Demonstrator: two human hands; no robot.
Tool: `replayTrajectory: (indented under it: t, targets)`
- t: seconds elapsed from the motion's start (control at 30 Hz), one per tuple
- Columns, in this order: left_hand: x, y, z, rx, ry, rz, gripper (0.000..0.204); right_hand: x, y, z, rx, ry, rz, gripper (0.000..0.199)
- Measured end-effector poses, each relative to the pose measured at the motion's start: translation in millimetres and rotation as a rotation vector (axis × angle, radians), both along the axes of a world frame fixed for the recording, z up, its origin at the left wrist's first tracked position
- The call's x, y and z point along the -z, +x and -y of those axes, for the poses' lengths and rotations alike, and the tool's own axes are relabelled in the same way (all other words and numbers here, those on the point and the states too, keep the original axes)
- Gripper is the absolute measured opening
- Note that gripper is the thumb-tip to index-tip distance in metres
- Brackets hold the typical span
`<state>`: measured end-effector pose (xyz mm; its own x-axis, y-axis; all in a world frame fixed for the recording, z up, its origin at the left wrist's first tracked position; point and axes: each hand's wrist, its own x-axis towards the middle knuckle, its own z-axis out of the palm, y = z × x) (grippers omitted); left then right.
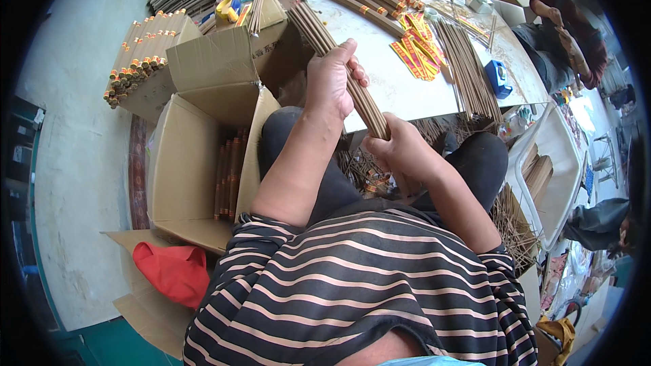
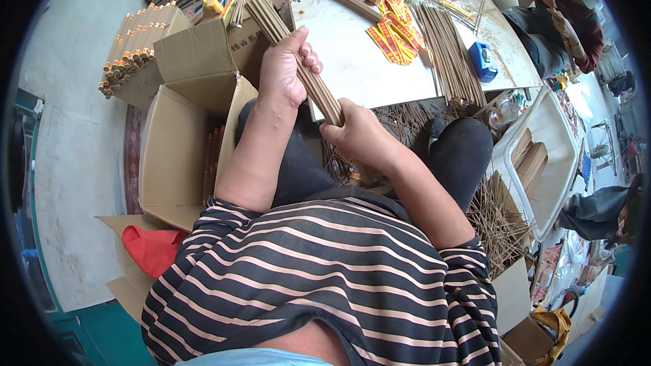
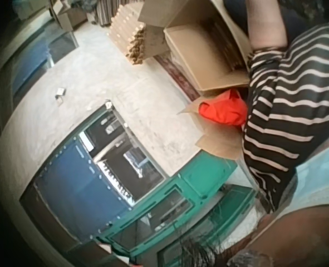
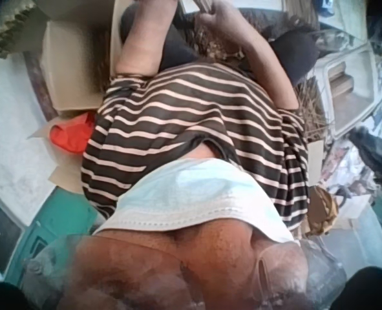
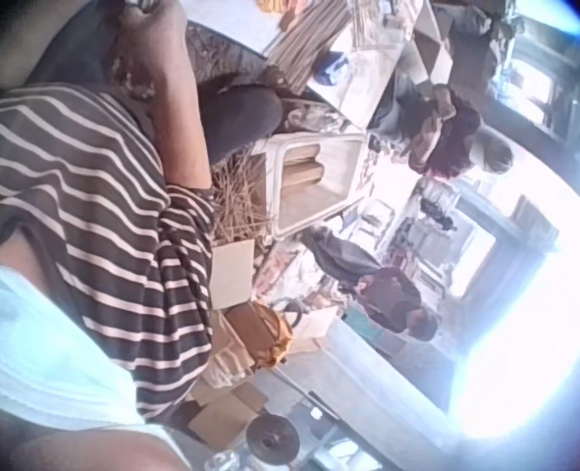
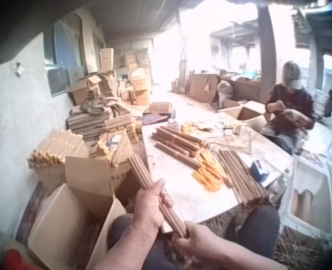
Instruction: The person gathers bundles of incense sticks, wraps them with a red and yellow paper band, and secures the band using a handheld tape dispenser. The person places the finished bundles into a cardboard box.
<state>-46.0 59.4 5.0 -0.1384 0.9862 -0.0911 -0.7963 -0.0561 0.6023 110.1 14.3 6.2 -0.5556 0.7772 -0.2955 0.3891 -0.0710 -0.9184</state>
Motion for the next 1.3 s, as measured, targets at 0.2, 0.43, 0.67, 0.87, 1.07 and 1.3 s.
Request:
replayTrajectory:
  t: [0.2,0.43,0.67,0.87,1.07,1.3]
  targets:
    - [11,-20,-8,0.39,0.206,0.329,0.016,7,2,-8,-0.157,-0.475,-0.371,0.01]
    - [19,9,-18,-0.163,-0.153,-0.13,0.015,23,0,-15,0.015,0.079,0.069,0.015]
    - [28,12,-19,0.24,0.036,0.231,0.02,16,24,-22,-0.089,-0.541,-0.374,0.011]
    - [11,32,-25,-0.101,-0.155,-0.171,0.021,40,23,-24,0.039,0.211,0.057,0.014]
    - [21,20,-31,0.202,0.075,0.166,0.019,28,38,-29,-0.117,-0.464,-0.291,0.012]
    - [13,39,-34,-0.137,-0.211,-0.181,0.017,42,37,-31,-0.002,0.04,-0.014,0.015]
